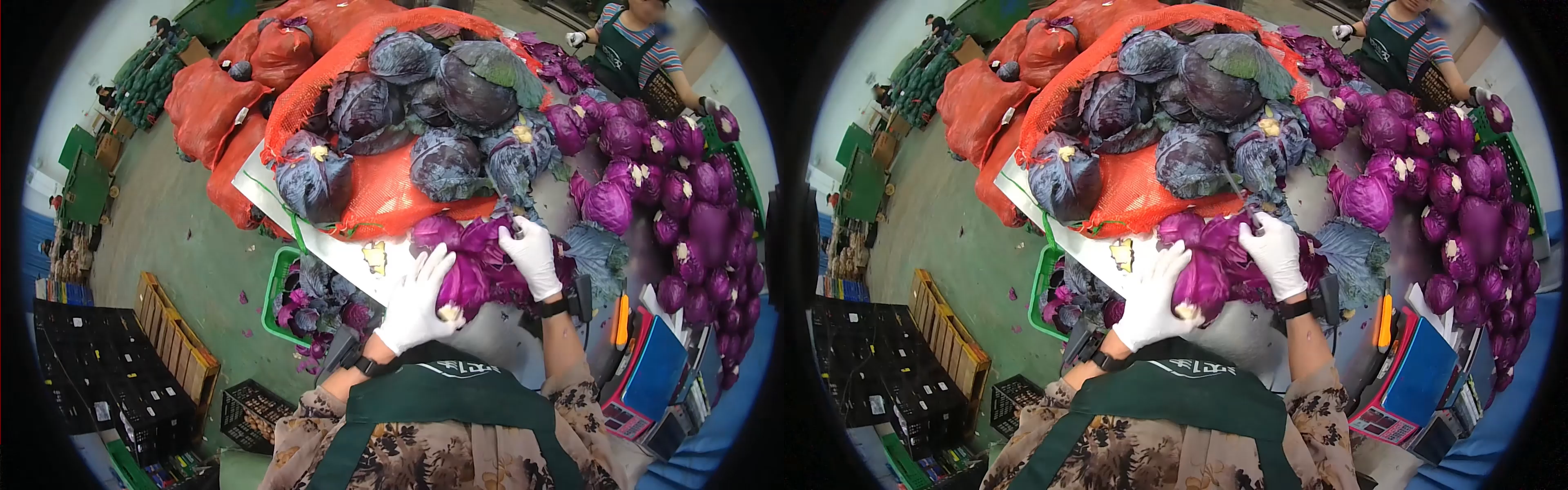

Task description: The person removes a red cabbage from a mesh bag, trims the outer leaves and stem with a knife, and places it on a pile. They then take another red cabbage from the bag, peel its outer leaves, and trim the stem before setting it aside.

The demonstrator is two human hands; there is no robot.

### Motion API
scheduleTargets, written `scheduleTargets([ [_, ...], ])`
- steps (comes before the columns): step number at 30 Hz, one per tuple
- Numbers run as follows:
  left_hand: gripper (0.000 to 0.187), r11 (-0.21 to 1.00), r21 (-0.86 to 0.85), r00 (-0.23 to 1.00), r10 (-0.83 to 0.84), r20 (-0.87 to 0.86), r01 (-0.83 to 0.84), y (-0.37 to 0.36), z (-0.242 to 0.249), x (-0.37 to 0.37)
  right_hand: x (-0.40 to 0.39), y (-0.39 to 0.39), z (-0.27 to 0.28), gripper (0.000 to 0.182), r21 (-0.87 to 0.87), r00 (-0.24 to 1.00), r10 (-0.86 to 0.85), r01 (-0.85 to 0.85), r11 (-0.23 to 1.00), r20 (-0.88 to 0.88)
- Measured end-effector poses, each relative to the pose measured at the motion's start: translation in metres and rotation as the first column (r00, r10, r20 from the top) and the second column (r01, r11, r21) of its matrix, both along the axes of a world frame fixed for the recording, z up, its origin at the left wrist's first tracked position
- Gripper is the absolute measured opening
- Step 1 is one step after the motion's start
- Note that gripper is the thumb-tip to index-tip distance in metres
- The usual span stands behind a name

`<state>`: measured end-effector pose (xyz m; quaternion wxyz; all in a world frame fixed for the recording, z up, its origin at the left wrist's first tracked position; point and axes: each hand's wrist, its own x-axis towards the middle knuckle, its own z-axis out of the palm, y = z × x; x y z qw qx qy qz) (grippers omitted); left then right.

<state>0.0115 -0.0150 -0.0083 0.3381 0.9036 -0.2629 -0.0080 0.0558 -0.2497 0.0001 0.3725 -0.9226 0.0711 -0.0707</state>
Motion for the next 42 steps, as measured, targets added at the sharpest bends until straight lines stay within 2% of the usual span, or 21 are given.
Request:
scheduleTargets([
  [1, 0.096, 0.999, 0.008, 0.997, -0.045, 0.059, 0.044, 0.006, 0.002, -0.003, 0.003, -0.008, -0.005, 0.022, 0.046, 0.997, -0.039, 0.042, 0.998, -0.074],
  [3, 0.097, 0.996, 0.035, 0.991, -0.085, 0.103, 0.081, 0.020, -0.001, -0.007, -0.007, -0.006, -0.008, 0.022, 0.140, 0.999, 0.014, -0.019, 0.990, 0.040],
  [6, 0.102, 0.994, -0.103, 0.977, 0.011, -0.214, -0.033, 0.023, 0.024, -0.012, -0.021, 0.015, 0.008, 0.020, 0.141, 0.998, 0.051, -0.057, 0.988, 0.048],
  [9, 0.098, 0.982, 0.162, 0.996, 0.094, 0.004, -0.094, -0.002, 0.028, -0.016, -0.021, 0.028, 0.020, 0.020, 0.034, 0.991, 0.099, -0.103, 0.994, 0.092],
  [12, 0.090, 0.992, 0.110, 0.998, 0.068, -0.002, -0.067, 0.010, 0.024, -0.015, -0.008, -0.009, -0.017, 0.022, 0.315, 0.999, -0.048, 0.040, 0.948, 0.016],
  [13, 0.087, 0.997, 0.065, 0.999, 0.034, -0.027, -0.033, 0.019, 0.024, -0.015, -0.007, -0.027, -0.027, 0.024, 0.329, 0.982, -0.189, 0.178, 0.927, 0.000],
  [15, 0.084, 0.997, -0.004, 0.980, 0.072, -0.183, -0.074, 0.040, 0.019, -0.019, -0.007, -0.073, -0.054, 0.026, 0.242, 0.967, -0.236, 0.253, 0.937, -0.098],
  [17, 0.085, 0.982, -0.091, 0.943, 0.134, -0.303, -0.168, 0.045, 0.021, -0.022, -0.021, -0.057, -0.029, 0.039, -0.134, 0.979, -0.197, 0.202, 0.970, 0.053],
  [18, 0.085, 0.981, -0.080, 0.942, 0.147, -0.303, -0.179, 0.045, 0.024, -0.022, -0.028, -0.045, -0.020, 0.062, -0.243, 0.981, -0.141, 0.171, 0.955, 0.136],
  [19, 0.087, 0.974, -0.067, 0.925, 0.182, -0.334, -0.216, 0.039, 0.028, -0.021, -0.035, -0.015, 0.025, 0.074, -0.187, 0.987, -0.158, 0.151, 0.971, -0.023],
  [20, 0.088, 0.967, -0.054, 0.908, 0.213, -0.362, -0.248, 0.033, 0.031, -0.018, -0.038, 0.009, 0.063, 0.078, 0.026, 0.975, -0.095, 0.102, 0.994, -0.202],
  [21, 0.089, 0.966, -0.045, 0.920, 0.228, -0.318, -0.255, 0.026, 0.030, -0.019, -0.043, 0.019, 0.040, 0.080, 0.079, 0.980, 0.092, -0.107, 0.991, 0.175],
  [22, 0.086, 0.970, -0.037, 0.934, 0.220, -0.282, -0.239, 0.022, 0.027, -0.018, -0.043, 0.033, 0.060, 0.079, 0.210, 0.973, 0.228, -0.214, 0.954, -0.045],
  [25, 0.079, 0.989, -0.042, 0.982, 0.132, -0.136, -0.139, 0.012, 0.019, -0.020, -0.037, 0.053, 0.025, 0.060, -0.097, 0.929, 0.364, -0.357, 0.929, 0.066],
  [28, 0.086, 0.997, -0.012, 0.971, 0.077, -0.225, -0.082, 0.013, 0.016, -0.021, -0.018, 0.054, 0.022, 0.048, 0.048, 0.842, 0.527, -0.525, 0.850, -0.119],
  [31, 0.094, 0.998, 0.004, 0.987, 0.064, -0.147, -0.064, 0.023, 0.016, -0.021, -0.010, 0.047, 0.010, 0.039, 0.116, 0.803, 0.583, -0.572, 0.812, -0.123],
  [33, 0.100, 1.000, -0.015, 0.991, 0.015, -0.135, -0.017, 0.025, 0.019, -0.020, -0.010, 0.047, 0.002, 0.025, 0.053, 0.822, 0.566, -0.564, 0.824, -0.065],
  [35, 0.102, 0.996, 0.092, 0.996, 0.004, -0.094, 0.005, 0.024, 0.029, -0.020, -0.008, 0.047, -0.013, 0.022, -0.197, 0.871, 0.491, -0.486, 0.852, -0.024],
  [37, 0.102, 0.992, 0.124, 0.988, 0.008, -0.154, 0.011, 0.030, 0.032, -0.021, -0.009, 0.039, -0.024, 0.021, -0.191, 0.888, 0.459, -0.456, 0.869, -0.033],
  [40, 0.107, 0.995, 0.104, 0.947, 0.040, -0.320, -0.007, 0.051, 0.035, -0.024, -0.014, 0.027, -0.027, 0.022, 0.023, 0.938, 0.283, -0.284, 0.958, -0.198],
  [42, 0.110, 0.993, 0.090, 0.930, 0.109, -0.352, -0.082, 0.049, 0.038, -0.030, -0.016, 0.029, -0.029, 0.023, -0.034, 0.945, 0.306, -0.312, 0.950, -0.116],
])
